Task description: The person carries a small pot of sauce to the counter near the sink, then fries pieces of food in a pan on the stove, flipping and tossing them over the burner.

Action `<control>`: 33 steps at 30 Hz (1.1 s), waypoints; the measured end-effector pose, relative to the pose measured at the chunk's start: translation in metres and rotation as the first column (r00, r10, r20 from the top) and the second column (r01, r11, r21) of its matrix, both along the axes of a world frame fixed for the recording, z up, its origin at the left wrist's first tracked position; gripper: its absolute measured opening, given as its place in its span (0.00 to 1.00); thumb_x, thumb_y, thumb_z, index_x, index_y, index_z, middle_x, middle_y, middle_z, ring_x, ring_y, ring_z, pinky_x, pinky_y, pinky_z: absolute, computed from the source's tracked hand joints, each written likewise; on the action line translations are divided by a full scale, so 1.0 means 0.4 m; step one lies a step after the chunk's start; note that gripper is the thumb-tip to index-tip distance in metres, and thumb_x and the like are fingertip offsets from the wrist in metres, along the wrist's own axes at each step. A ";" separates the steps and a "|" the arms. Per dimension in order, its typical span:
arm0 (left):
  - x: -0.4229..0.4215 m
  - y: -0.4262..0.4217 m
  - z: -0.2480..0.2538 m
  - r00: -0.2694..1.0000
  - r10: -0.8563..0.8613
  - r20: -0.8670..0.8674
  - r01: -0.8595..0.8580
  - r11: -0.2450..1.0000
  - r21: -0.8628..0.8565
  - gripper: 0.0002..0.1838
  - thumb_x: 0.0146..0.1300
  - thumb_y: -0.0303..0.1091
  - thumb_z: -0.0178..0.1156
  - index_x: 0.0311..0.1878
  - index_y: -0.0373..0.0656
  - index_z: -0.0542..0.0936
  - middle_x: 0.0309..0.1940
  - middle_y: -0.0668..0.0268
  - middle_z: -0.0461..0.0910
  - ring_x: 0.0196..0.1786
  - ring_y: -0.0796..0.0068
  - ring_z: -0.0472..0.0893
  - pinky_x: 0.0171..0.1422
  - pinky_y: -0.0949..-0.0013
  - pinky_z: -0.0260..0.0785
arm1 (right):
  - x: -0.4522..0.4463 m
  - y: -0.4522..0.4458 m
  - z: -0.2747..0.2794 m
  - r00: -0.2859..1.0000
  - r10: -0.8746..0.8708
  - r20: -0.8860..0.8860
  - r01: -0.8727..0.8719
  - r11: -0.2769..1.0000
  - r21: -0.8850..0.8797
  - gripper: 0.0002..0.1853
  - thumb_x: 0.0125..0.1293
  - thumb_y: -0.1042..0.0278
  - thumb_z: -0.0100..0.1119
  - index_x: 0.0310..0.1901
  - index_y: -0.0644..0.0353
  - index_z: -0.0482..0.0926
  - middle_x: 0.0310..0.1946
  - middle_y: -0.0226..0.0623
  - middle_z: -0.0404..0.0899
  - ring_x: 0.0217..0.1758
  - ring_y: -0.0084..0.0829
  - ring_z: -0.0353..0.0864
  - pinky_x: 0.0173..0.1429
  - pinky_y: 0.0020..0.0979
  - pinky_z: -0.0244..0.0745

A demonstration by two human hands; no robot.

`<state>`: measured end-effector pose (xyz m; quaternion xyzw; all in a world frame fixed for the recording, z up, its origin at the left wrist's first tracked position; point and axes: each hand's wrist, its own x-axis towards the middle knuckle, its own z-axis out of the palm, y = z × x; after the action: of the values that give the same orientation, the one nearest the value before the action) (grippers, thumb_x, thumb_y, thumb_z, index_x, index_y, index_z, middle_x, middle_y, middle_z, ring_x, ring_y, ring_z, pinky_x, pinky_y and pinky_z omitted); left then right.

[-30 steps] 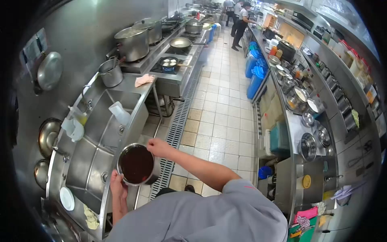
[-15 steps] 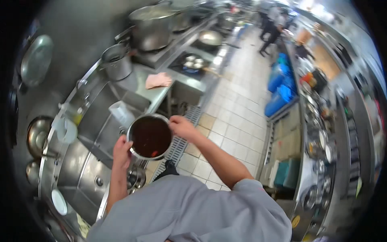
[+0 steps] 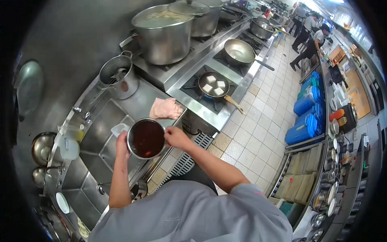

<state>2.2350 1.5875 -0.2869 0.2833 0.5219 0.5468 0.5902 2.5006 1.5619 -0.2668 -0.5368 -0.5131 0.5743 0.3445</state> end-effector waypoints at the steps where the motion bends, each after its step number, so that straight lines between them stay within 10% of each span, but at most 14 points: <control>1: 0.013 0.025 -0.002 0.999 0.032 -0.034 -0.032 0.999 0.008 0.09 0.59 0.28 0.49 0.23 0.46 0.71 0.20 0.74 0.68 0.25 0.84 0.68 0.29 0.76 0.61 | 0.010 0.030 -0.025 1.000 0.023 -0.003 -0.023 1.000 -0.004 0.06 0.59 0.71 0.49 0.29 0.64 0.73 0.16 0.36 0.73 0.19 0.26 0.75 0.25 0.30 0.69; 3: -0.009 0.093 -0.056 0.994 -0.109 -0.020 0.110 0.991 0.072 0.07 0.61 0.29 0.50 0.27 0.44 0.73 0.24 0.72 0.72 0.29 0.81 0.72 0.34 0.75 0.66 | 0.022 0.095 -0.092 0.995 0.076 -0.068 -0.081 0.995 -0.067 0.07 0.59 0.70 0.49 0.28 0.64 0.73 0.17 0.36 0.75 0.19 0.26 0.76 0.24 0.30 0.70; 7: -0.037 0.199 -0.240 0.956 0.166 -0.241 -0.175 0.984 -0.017 0.07 0.61 0.32 0.53 0.38 0.40 0.76 0.37 0.66 0.77 0.40 0.77 0.78 0.46 0.74 0.69 | 0.053 0.180 -0.107 0.989 0.105 -0.102 -0.122 0.977 -0.173 0.06 0.59 0.73 0.50 0.26 0.63 0.71 0.18 0.36 0.75 0.19 0.26 0.76 0.24 0.28 0.70; 9: 0.042 0.205 -0.117 0.923 0.195 -0.333 -0.213 0.977 -0.018 0.07 0.59 0.32 0.54 0.38 0.39 0.76 0.33 0.68 0.77 0.37 0.79 0.76 0.45 0.75 0.68 | 0.052 0.209 -0.071 0.988 0.115 -0.105 -0.137 0.965 -0.224 0.05 0.60 0.73 0.49 0.27 0.62 0.71 0.20 0.36 0.77 0.19 0.25 0.76 0.23 0.26 0.69; 11: -0.013 0.245 -0.178 0.978 -0.006 -0.208 -0.018 0.993 -0.113 0.09 0.58 0.31 0.55 0.41 0.39 0.76 0.30 0.70 0.76 0.35 0.80 0.75 0.44 0.76 0.67 | 0.059 0.239 -0.100 0.967 0.124 -0.221 -0.198 0.914 -0.355 0.03 0.62 0.70 0.50 0.32 0.59 0.71 0.22 0.32 0.76 0.21 0.21 0.75 0.24 0.22 0.67; 16: -0.002 0.291 -0.186 0.972 0.080 -0.223 -0.112 0.985 -0.134 0.07 0.59 0.30 0.54 0.24 0.44 0.73 0.23 0.76 0.70 0.29 0.83 0.70 0.37 0.76 0.62 | 0.054 0.263 -0.110 0.956 0.167 -0.240 -0.253 0.882 -0.397 0.05 0.65 0.69 0.50 0.32 0.59 0.70 0.26 0.35 0.79 0.22 0.21 0.75 0.25 0.22 0.67; 33: -0.035 0.298 -0.099 0.963 0.066 -0.260 -0.106 0.984 -0.140 0.10 0.60 0.28 0.53 0.22 0.46 0.69 0.20 0.78 0.64 0.26 0.88 0.64 0.32 0.79 0.58 | -0.017 0.257 -0.086 0.931 0.120 -0.345 -0.304 0.780 -0.547 0.05 0.65 0.67 0.48 0.32 0.56 0.70 0.28 0.35 0.80 0.23 0.21 0.77 0.24 0.22 0.67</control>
<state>2.2212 1.7065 -0.3264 0.2819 0.6453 0.4896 0.5142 2.4938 1.6646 -0.3011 -0.4646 -0.3097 0.8132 0.1641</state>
